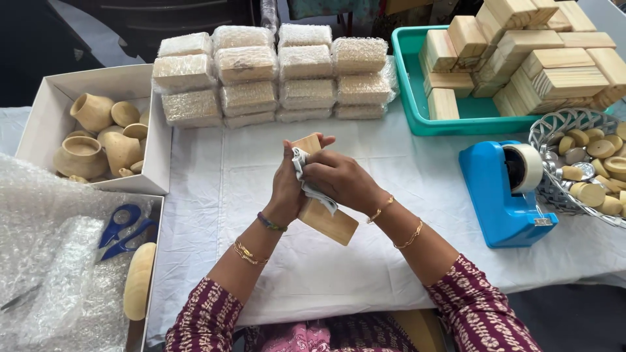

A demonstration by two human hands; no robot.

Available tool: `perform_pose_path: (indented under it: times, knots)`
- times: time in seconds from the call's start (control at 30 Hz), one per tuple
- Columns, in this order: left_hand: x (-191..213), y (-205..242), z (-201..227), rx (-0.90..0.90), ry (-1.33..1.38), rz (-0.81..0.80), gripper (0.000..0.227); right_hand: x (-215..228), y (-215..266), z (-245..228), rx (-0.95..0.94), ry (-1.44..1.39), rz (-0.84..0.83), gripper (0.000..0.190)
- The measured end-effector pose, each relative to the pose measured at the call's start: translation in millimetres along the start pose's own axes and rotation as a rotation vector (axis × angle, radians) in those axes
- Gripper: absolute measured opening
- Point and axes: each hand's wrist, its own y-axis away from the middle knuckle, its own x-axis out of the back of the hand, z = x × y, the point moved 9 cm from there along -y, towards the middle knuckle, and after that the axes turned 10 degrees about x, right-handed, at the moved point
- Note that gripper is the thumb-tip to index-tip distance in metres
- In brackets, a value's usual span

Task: The person wipes a small wooden block with a white cloth, then wraps it in bubble wrap and secures it with tape. The wrapped block is placed in a stack of similar items. The person repeats the wiping and wrapping process with another wooden block.

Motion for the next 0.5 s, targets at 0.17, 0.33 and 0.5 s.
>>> perform_pose_path:
  times: [0.17, 0.33, 0.5]
  knots:
    - [14.0, -1.2, 6.6, -0.149, -0.211, 0.072, 0.076, 28.2, 22.3, 57.1, -0.167, 0.234, 0.169, 0.008]
    - [-26.4, 18.1, 53.1, -0.709, -0.754, 0.035, 0.067, 63.3, 93.8, 145.6, -0.591, -0.088, 0.539, 0.005]
    - [-36.7, 14.8, -37.8, -0.964, -1.783, -0.32, 0.051, 44.0, 103.1, 158.6, -0.646, -0.389, 0.582, 0.009]
